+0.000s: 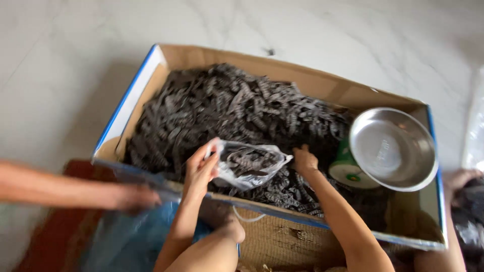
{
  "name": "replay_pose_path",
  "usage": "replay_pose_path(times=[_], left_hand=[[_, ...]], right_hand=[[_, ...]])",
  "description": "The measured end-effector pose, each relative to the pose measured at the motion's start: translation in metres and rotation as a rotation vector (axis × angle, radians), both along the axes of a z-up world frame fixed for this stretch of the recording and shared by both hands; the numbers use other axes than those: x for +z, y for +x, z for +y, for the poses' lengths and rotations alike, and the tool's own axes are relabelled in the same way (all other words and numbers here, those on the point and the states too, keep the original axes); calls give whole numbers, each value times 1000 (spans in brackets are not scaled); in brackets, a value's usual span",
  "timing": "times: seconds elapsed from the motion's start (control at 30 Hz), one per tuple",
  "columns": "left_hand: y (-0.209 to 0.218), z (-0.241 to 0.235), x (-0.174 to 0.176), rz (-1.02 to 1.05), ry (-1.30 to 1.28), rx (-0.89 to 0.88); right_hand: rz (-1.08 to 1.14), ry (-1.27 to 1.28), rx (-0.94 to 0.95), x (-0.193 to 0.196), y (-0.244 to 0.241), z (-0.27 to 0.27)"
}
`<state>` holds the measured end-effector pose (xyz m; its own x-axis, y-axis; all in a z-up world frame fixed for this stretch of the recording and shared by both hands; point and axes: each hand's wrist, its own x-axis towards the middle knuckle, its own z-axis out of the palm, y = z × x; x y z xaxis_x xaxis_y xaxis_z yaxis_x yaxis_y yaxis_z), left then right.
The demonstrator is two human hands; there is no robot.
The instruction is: The person sits on the floor and repeatedly scoops dried snakeskin pieces from a large cardboard box into small plastic bags. They then weigh the filled bags on a scale, tie them shut, and place them aside before repeating the process.
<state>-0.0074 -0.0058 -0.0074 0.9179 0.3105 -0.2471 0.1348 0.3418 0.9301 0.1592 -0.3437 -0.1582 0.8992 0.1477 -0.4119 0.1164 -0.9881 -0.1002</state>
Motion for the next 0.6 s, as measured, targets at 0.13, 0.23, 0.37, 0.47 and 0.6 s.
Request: replay_pose_path(times=[0.13,0.23,0.37,0.47,0.6], left_hand=[[2,-2,-8,-74,-31,-29],[4,0,-15,-111,-13,-41],[1,0,-17,-224,17,-32],[2,0,-10,-257,75,-35],[-1,-3,-2,-214,90,-37]], right_hand=[[55,9,79,-8,14,-25],[-64,113,169,-9,19,-54],[-195,310,151,16,17,-91],[-245,508,164,97,-6,-93],[-312,884,24,210,-39,-54]])
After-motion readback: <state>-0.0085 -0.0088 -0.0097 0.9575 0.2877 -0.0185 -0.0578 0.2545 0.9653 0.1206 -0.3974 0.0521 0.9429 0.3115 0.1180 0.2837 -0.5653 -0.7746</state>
